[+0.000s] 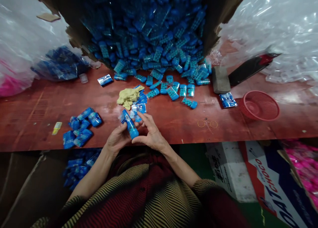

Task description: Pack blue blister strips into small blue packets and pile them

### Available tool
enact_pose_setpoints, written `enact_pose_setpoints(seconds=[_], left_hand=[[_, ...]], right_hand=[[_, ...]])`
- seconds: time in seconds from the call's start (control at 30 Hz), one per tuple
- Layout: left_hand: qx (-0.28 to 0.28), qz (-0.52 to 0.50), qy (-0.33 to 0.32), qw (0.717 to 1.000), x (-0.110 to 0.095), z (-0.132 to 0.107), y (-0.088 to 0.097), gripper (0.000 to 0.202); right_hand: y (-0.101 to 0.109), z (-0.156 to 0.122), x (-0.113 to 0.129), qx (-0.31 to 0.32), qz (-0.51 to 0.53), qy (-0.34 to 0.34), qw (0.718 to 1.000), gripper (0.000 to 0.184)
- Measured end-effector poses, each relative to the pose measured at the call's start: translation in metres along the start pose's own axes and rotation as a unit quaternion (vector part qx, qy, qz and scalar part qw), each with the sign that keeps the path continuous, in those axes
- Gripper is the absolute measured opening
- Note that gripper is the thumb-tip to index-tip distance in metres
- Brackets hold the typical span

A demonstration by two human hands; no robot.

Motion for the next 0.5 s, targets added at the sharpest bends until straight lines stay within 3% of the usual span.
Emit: enact_pose_setpoints(seconds=[0.17, 0.4, 0.5], left_hand=[[-0.001, 0.006, 0.025, 1.0, 0.005, -0.001, -0.004, 0.02], [0.034, 0.003, 0.05, 0.998, 0.01, -0.005, 0.0, 0.024], [0.036, 0.003, 0.053, 0.998, 0.009, -0.007, -0.003, 0.024]], right_hand=[[-0.003, 0.0, 0.004, 0.07, 0.003, -0.012, 0.997, 0.091], [-0.002, 0.0, 0.006, 0.079, 0.123, -0.03, 0.989, 0.086], [-0.002, 0.0, 0.008, 0.087, 0.161, -0.054, 0.982, 0.093]])
Point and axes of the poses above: each hand's wrist, its own z-axis towards the middle knuckle, its own y-axis out of the back of the hand, x = y × z, the point moved 2 cm from there along z, towards the middle knuckle, and after that the axes turned 10 degrees about x, right-handed, at the moved point
